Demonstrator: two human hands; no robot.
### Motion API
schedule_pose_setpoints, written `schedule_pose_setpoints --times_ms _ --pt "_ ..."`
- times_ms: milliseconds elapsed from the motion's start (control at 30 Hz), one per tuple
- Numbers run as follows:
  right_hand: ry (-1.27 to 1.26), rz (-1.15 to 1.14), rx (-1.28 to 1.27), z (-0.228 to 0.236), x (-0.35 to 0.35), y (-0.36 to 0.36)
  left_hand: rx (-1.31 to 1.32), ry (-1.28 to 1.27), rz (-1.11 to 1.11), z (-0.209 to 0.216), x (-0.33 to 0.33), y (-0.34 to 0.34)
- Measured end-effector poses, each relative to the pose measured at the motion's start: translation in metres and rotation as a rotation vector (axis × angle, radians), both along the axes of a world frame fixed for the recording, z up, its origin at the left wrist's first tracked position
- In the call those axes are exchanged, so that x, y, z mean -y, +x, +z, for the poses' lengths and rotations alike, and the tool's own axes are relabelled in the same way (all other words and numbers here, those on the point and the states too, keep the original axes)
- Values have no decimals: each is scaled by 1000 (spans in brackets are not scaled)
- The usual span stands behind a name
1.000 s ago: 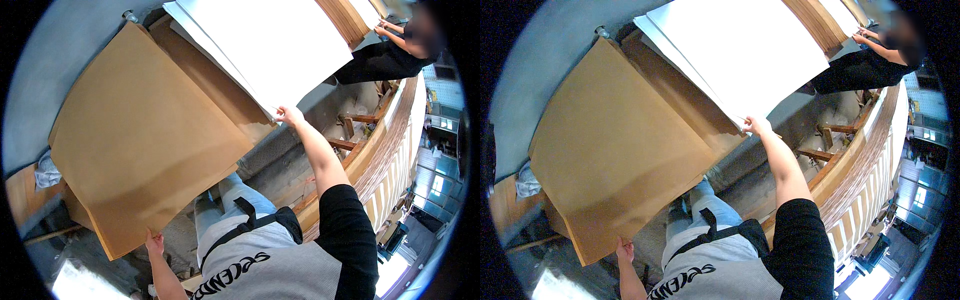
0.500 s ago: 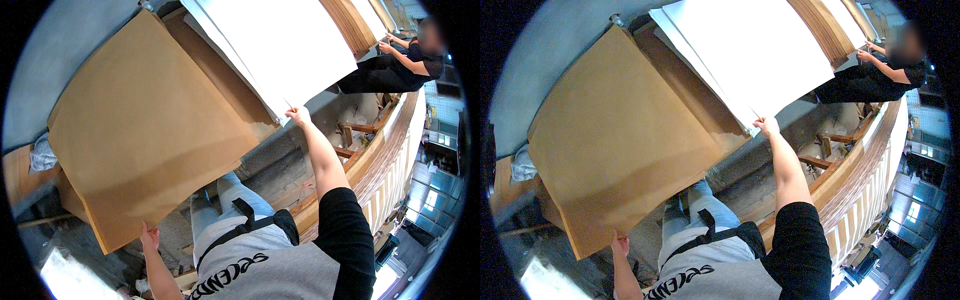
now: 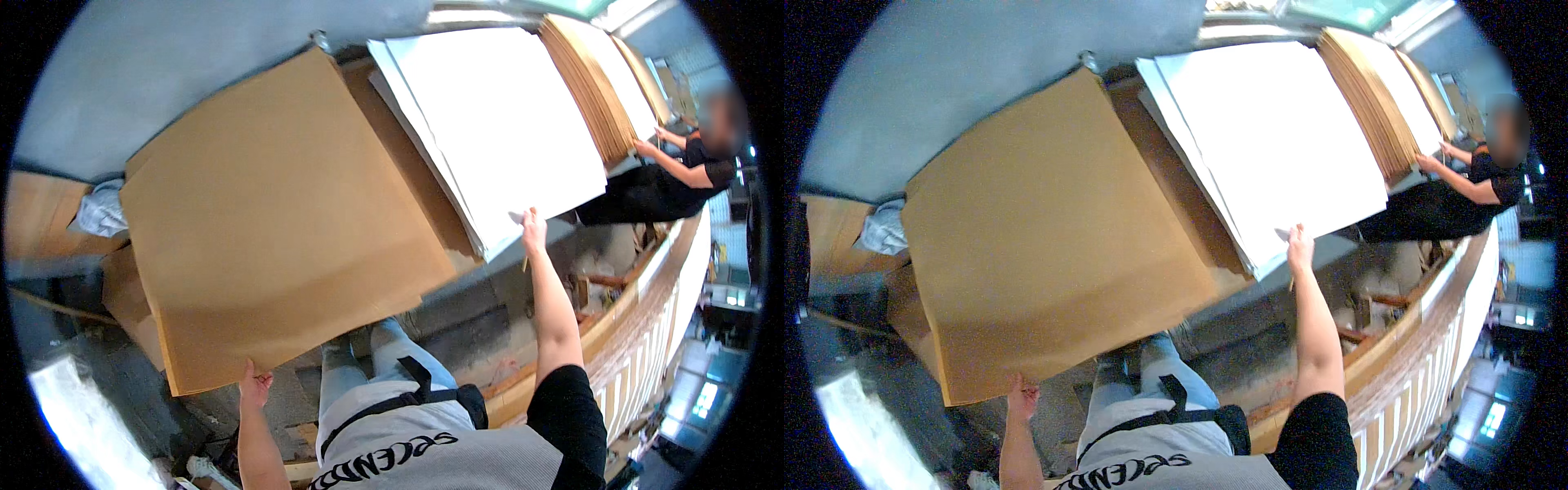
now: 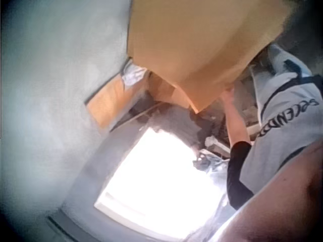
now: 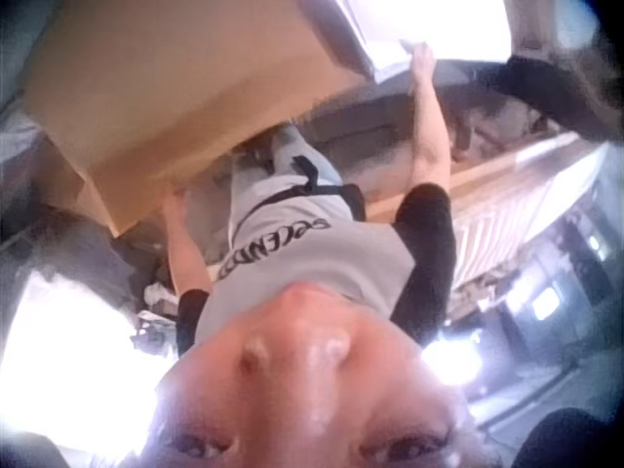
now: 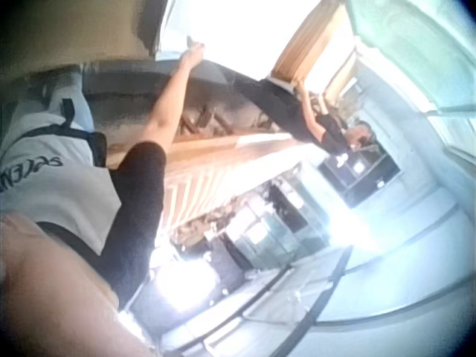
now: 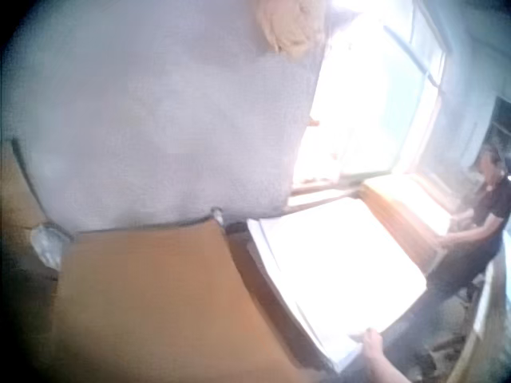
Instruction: The person repeatedly picks up large flat sheets from a stack, flips them over, and places them onto a workbench. The sheets alternate between white and brown surfaces. The person uses a thin stick to assist in handling the sheets.
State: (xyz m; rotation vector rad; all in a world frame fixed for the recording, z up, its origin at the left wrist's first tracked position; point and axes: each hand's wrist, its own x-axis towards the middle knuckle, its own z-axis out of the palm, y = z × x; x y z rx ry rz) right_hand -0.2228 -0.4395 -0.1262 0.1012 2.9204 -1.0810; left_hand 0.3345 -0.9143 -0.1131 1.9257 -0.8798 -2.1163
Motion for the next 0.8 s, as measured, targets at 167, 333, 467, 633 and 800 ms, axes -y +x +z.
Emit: schedule_pose_setpoints --times_ms 167,333,467,633,800 --pt "-894 -171 344 108 95 27 -82 107 43 -40 2 38" --pt "-899 15 388 173 217 122 -121 67 18 -31 -9 28" --pt "-857 194 438 175 318 210 -155 118 78 -30 -15 18" --pt "-715 799 348 127 423 338 -402 154 101 -37 -27 26" --pt "-389 1307 210 108 474 462 -383 263 120 -61 -34 28"
